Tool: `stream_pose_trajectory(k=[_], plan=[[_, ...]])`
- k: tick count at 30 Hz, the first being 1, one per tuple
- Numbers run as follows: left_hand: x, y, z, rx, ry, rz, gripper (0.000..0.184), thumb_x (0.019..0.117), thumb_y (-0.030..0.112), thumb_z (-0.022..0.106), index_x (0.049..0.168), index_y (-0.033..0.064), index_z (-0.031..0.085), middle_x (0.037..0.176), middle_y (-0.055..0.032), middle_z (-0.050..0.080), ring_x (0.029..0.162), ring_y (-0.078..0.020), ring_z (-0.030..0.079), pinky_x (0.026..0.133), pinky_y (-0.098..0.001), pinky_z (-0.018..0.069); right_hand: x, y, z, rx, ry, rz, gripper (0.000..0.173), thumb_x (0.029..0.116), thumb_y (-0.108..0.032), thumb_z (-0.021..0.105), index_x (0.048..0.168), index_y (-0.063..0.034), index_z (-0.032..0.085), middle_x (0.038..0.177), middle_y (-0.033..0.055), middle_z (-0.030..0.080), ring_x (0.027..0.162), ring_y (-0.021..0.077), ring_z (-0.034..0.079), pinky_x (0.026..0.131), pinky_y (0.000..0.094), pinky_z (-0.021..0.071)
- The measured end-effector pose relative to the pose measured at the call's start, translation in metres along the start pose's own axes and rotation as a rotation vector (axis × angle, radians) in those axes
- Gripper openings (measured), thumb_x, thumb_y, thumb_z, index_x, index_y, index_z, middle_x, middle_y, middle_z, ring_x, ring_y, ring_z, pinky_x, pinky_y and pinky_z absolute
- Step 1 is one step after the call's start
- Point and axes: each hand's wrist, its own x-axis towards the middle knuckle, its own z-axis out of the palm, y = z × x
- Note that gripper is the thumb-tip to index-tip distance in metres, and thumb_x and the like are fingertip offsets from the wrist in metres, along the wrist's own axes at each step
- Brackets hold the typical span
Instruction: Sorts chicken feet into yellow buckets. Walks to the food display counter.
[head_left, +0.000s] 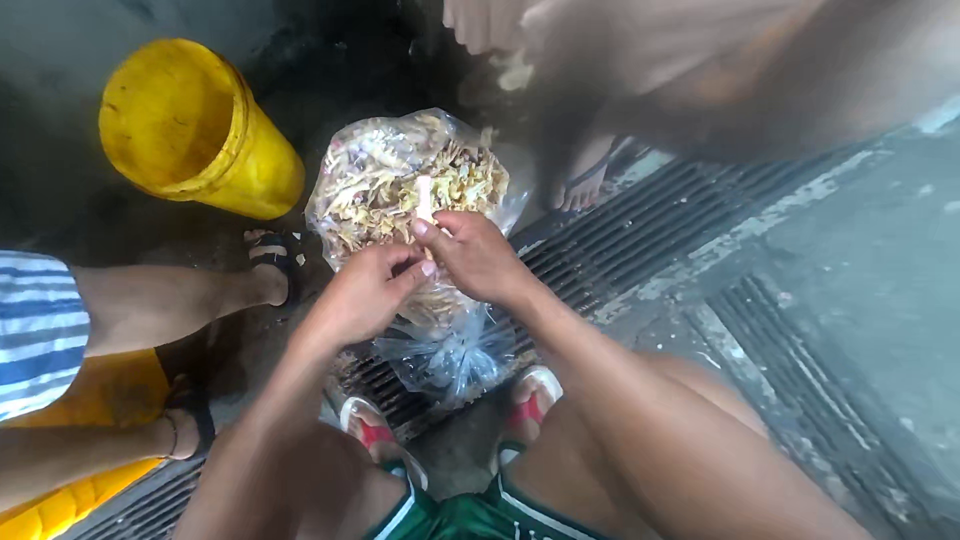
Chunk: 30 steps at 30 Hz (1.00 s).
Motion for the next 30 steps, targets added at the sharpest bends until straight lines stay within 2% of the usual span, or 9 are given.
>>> stream_pose_trajectory(k=[2,6,12,17,20,24,27,28,30], plan=[[-0.002,0.002,-0.023,0.092,0.077,-0.046,0.030,0.1039,0.040,0.060,0.100,0.0148,0.074,0.078,0.0005,0.068,0.067,-0.0126,0.063,0.062,-0.0382,0.0552,-0.002,0.001,0.001,-0.083,-0.021,-0.064,0.041,0.1054,-0.046,0.053,0.087,-0.0130,0.067,0.064,0.0029,0.058,0.052,0.0158,0.055,0.047,0.0378,0.0468],[0.008,-0.011,-0.040,-0.146,0.193,-0.103,0.039,0.1027,0.046,0.058,0.119,0.0113,0.065,0.080,-0.0026,0.062,0.065,-0.0130,0.057,0.060,-0.0338,0.0507,-0.005,-0.004,0.016,-0.094,-0.113,-0.086,0.035,0.1027,-0.038,0.062,0.081,-0.0107,0.066,0.058,0.0023,0.056,0.046,0.0139,0.052,0.042,0.0333,0.0442],[0.015,-0.015,-0.026,-0.151,0.215,-0.063,0.017,0.0955,0.014,0.062,0.112,0.0113,0.062,0.083,-0.0071,0.066,0.061,-0.0173,0.063,0.054,-0.0380,0.0555,-0.013,-0.014,0.038,-0.104,-0.150,-0.204,0.032,0.1055,-0.031,0.057,0.083,-0.0124,0.071,0.065,-0.0014,0.060,0.054,0.0091,0.055,0.049,0.0297,0.0482],[0.028,-0.045,-0.052,-0.263,0.556,-0.234,0.024,0.0956,0.015,0.062,0.117,0.0048,0.063,0.090,-0.0118,0.065,0.067,-0.0209,0.061,0.060,-0.0418,0.0536,-0.034,-0.019,0.039,0.008,-0.231,-0.176,0.035,0.1052,-0.026,0.056,0.075,-0.0105,0.064,0.063,-0.0011,0.056,0.053,0.0089,0.053,0.047,0.0266,0.0456],[0.026,-0.070,-0.091,-0.490,0.785,-0.295,0.020,0.0942,0.014,0.058,0.114,0.0100,0.056,0.078,-0.0026,0.055,0.050,-0.0105,0.045,0.044,-0.0274,0.0412,-0.046,-0.013,0.040,-0.002,-0.255,-0.141,0.035,0.1063,-0.030,0.055,0.080,-0.0114,0.069,0.066,-0.0038,0.059,0.059,0.0054,0.056,0.054,0.0247,0.0485],[0.019,-0.051,-0.078,-0.641,0.688,-0.316,0.018,0.0940,0.008,0.056,0.111,0.0115,0.056,0.073,-0.0009,0.052,0.046,-0.0086,0.040,0.040,-0.0229,0.0355,-0.027,-0.015,0.027,-0.085,-0.189,-0.025,0.031,0.1085,-0.027,0.049,0.092,-0.0103,0.069,0.074,0.0009,0.065,0.057,0.0113,0.058,0.052,0.0311,0.0509],[0.023,-0.037,-0.062,-0.727,0.602,-0.312,0.011,0.0960,0.008,0.055,0.107,0.0110,0.057,0.068,-0.0010,0.050,0.044,-0.0085,0.039,0.038,-0.0217,0.0333,-0.017,-0.016,0.023,-0.043,-0.134,-0.002,0.032,0.1078,-0.015,0.045,0.130,-0.0142,0.067,0.088,0.0029,0.072,0.061,0.0127,0.063,0.053,0.0319,0.0537],[0.025,-0.035,-0.058,-0.768,0.573,-0.309,0.011,0.0961,0.008,0.054,0.106,0.0113,0.058,0.067,-0.0008,0.049,0.044,-0.0086,0.038,0.038,-0.0216,0.0325,-0.016,-0.015,0.023,-0.006,-0.114,0.003,0.036,0.1059,-0.012,0.043,0.133,-0.0167,0.067,0.089,0.0035,0.071,0.063,0.0137,0.062,0.054,0.0327,0.0531],[0.026,-0.034,-0.050,-0.811,0.502,-0.312,0.007,0.0971,0.008,0.054,0.102,0.0126,0.057,0.067,0.0001,0.048,0.044,-0.0078,0.037,0.038,-0.0208,0.0321,-0.017,-0.014,0.024,0.103,-0.055,0.003,0.036,0.1021,-0.010,0.041,0.119,-0.0139,0.073,0.083,0.0049,0.068,0.059,0.0150,0.058,0.050,0.0332,0.0486]])
